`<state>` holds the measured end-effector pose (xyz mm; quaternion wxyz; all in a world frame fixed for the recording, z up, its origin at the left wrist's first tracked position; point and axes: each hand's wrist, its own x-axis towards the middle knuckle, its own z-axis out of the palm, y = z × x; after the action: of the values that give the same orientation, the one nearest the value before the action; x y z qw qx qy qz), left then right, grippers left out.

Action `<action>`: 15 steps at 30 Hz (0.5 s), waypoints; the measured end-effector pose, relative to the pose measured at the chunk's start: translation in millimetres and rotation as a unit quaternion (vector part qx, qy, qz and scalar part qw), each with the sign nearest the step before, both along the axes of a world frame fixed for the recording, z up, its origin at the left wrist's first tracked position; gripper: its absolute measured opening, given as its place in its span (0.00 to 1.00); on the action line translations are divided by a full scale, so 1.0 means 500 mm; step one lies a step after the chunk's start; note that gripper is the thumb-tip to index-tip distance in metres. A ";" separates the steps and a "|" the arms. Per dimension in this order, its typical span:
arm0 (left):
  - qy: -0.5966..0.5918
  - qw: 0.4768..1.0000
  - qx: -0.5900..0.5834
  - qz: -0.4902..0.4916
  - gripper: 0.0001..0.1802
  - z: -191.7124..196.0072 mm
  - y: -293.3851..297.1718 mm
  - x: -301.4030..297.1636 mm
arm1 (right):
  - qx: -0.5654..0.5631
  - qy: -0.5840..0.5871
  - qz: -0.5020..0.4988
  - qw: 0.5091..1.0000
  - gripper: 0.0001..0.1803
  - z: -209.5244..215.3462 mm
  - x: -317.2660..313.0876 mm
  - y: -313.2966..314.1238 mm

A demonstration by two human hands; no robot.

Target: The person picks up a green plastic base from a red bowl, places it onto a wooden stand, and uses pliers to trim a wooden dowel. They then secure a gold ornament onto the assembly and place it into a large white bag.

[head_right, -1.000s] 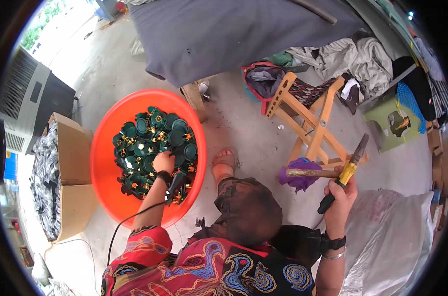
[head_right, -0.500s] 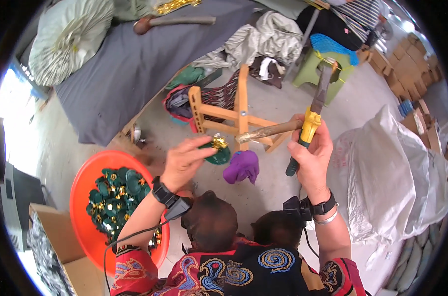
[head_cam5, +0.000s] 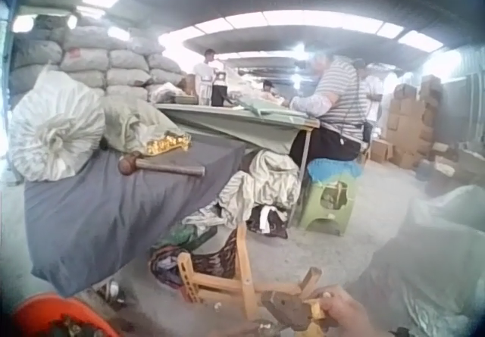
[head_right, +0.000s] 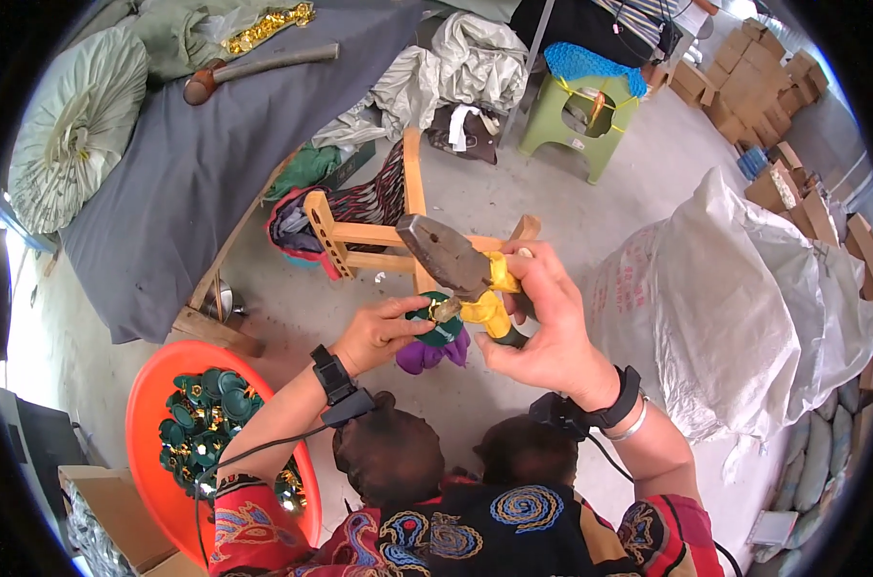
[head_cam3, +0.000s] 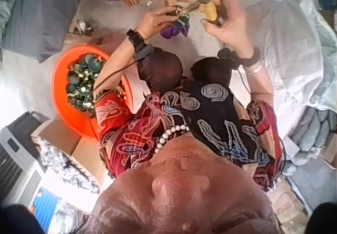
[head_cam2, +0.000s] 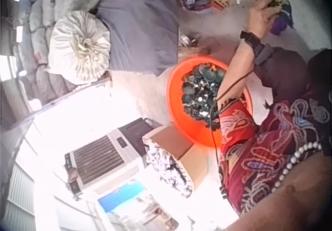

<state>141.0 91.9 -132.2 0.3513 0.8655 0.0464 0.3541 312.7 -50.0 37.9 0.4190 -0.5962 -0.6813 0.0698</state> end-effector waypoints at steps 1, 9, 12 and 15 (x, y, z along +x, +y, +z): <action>0.003 1.000 0.006 -0.001 0.19 0.007 0.001 -0.001 | -0.002 0.002 0.001 1.000 0.29 -0.006 -0.001 0.003; 0.023 0.999 0.035 -0.010 0.16 0.012 -0.001 -0.007 | -0.041 -0.016 0.010 0.999 0.28 -0.025 -0.006 0.007; 0.050 0.998 0.040 -0.017 0.17 0.030 -0.002 -0.014 | -0.042 -0.021 0.024 0.999 0.28 -0.038 -0.009 0.007; 0.095 0.995 0.037 -0.006 0.17 0.066 -0.008 -0.020 | -0.031 -0.048 0.043 0.997 0.28 -0.035 -0.015 0.009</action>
<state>131.1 88.1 -99.0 0.3148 0.9079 0.0613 0.2698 305.3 -45.3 20.3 0.3633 -0.5818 -0.7233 0.0800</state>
